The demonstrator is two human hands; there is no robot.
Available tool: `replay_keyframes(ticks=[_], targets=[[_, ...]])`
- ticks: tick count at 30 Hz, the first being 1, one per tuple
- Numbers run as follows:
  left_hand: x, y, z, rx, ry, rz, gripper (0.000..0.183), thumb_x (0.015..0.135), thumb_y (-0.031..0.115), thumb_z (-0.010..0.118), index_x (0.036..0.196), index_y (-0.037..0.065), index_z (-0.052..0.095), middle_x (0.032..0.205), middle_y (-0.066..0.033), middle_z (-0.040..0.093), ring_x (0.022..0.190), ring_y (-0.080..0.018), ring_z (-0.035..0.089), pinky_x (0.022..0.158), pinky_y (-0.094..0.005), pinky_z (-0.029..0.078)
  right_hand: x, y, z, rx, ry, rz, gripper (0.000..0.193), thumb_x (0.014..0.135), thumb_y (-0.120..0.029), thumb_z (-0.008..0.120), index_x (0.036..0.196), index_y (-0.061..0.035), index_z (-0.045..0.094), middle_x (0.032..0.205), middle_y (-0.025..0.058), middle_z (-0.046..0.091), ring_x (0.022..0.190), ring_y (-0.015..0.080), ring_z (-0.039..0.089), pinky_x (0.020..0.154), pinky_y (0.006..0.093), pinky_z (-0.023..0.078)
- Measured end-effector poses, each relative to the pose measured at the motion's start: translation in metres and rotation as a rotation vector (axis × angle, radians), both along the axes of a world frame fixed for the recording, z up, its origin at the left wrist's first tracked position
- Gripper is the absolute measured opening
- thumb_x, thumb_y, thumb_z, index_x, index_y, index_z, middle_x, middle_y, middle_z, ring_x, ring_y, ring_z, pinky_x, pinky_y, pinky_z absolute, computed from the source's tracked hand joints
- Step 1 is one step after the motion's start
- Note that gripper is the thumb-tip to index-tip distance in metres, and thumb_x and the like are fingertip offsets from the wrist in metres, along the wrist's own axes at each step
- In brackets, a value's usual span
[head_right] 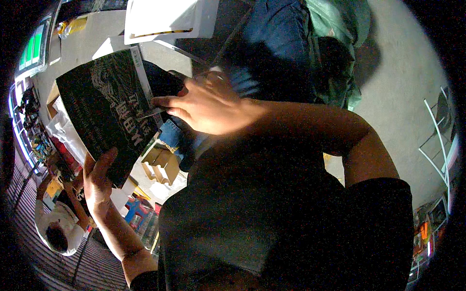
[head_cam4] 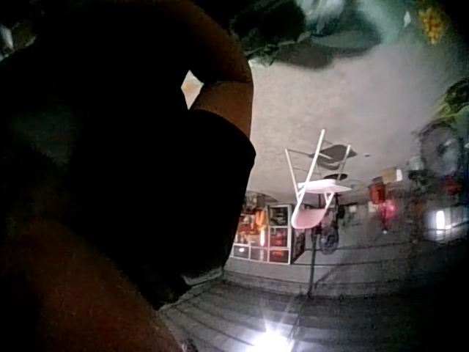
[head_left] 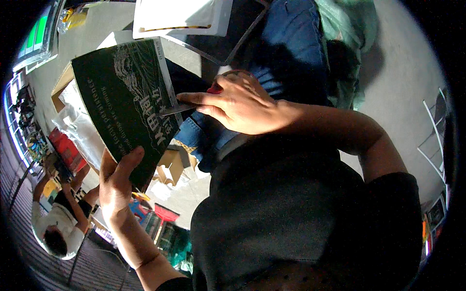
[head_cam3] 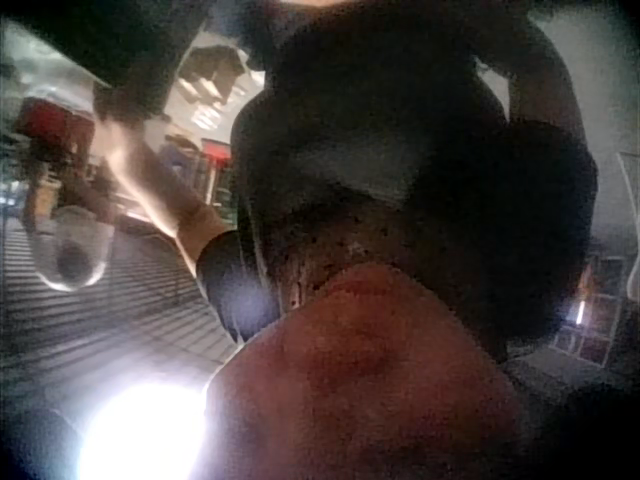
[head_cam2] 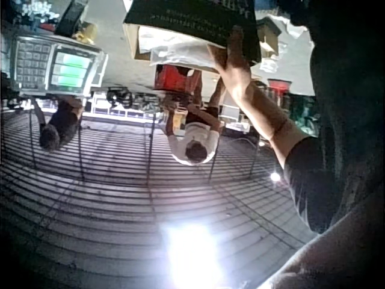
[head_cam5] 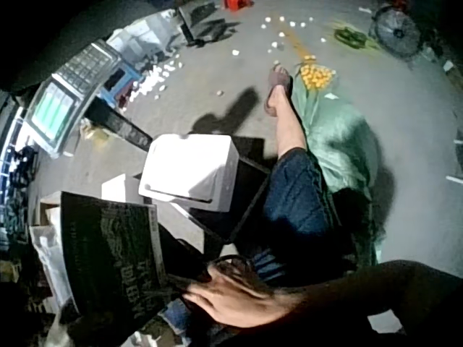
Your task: The person cuts a green cardboard box with scissors and places the pieces into another box.
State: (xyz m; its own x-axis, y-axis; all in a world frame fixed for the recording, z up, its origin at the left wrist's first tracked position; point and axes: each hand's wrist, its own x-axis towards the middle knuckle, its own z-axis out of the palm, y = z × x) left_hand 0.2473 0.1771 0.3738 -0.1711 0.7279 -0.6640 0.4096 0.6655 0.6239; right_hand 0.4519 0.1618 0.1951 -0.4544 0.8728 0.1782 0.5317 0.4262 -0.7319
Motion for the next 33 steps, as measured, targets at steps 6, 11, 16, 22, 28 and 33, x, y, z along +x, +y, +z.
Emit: replay_keyframes(ticks=[6, 11, 16, 22, 28, 33], targets=[[0.011, 0.005, 0.000, -0.043, -0.002, -0.006, 0.040, 0.078, 0.003, 0.059, 0.116, -0.003, 0.050, 0.099, -0.0103, 0.062, 0.087, -0.0160, 0.060, 0.078, -0.0258, 0.047, 0.002, 0.002, 0.019, -0.003, -0.039, 0.007, 0.033, 0.088, -0.029, 0.052, 0.121, -0.0271, 0.056, 0.068, 0.0126, 0.054, 0.062, 0.0237, 0.057, 0.059, 0.0383, 0.045], [0.009, 0.007, -0.003, -0.077, 0.007, -0.042, 0.041, 0.077, 0.002, 0.058, 0.117, -0.003, 0.049, 0.100, -0.0109, 0.062, 0.088, -0.0165, 0.060, 0.079, -0.0259, 0.047, 0.006, 0.023, 0.009, -0.486, 0.296, 0.398, 0.033, 0.092, -0.028, 0.046, 0.120, -0.0136, 0.056, 0.068, 0.0166, 0.061, 0.048, 0.0218, 0.060, 0.047, 0.0329, 0.049], [0.003, 0.004, -0.007, -0.061, -0.056, 0.000, 0.045, 0.075, 0.000, 0.058, 0.118, -0.002, 0.048, 0.100, -0.0118, 0.061, 0.090, -0.0177, 0.059, 0.081, -0.0277, 0.046, 0.007, 0.052, 0.000, -1.811, 0.632, 0.805, 0.031, 0.094, -0.032, 0.043, 0.105, -0.0054, 0.056, 0.063, 0.0114, 0.061, 0.048, 0.0169, 0.058, 0.043, 0.0279, 0.048], [-0.046, -0.001, -0.007, -0.050, 0.058, -0.157, 0.018, 0.077, 0.004, 0.055, 0.091, -0.005, 0.062, 0.097, -0.0104, 0.060, 0.090, -0.0206, 0.059, 0.083, -0.0292, 0.046, 0.004, 0.051, -0.003, -1.784, 0.666, 0.837, 0.031, 0.095, -0.032, 0.040, 0.101, -0.0059, 0.056, 0.064, 0.0127, 0.061, 0.049, 0.0196, 0.059, 0.045, 0.0313, 0.049], [-0.037, -0.004, -0.007, -0.020, 0.034, -0.030, 0.018, 0.078, 0.006, 0.057, 0.091, -0.005, 0.063, 0.098, -0.0118, 0.060, 0.090, -0.0200, 0.059, 0.080, -0.0298, 0.047, 0.030, 0.031, 0.031, -0.424, -0.010, 0.359, 0.029, 0.091, -0.020, 0.044, 0.117, -0.0154, 0.057, 0.062, 0.0148, 0.060, 0.051, 0.0264, 0.060, 0.048, 0.0367, 0.048], [-0.050, -0.006, -0.010, 0.000, 0.111, -0.150, 0.019, 0.079, 0.005, 0.058, 0.095, -0.004, 0.063, 0.104, -0.0135, 0.057, 0.094, -0.0209, 0.057, 0.081, -0.0302, 0.047, 0.013, 0.020, 0.014, -0.227, -0.048, 0.300, 0.026, 0.090, -0.017, 0.047, 0.113, -0.0151, 0.059, 0.058, 0.0124, 0.058, 0.047, 0.0236, 0.059, 0.045, 0.0363, 0.047]])
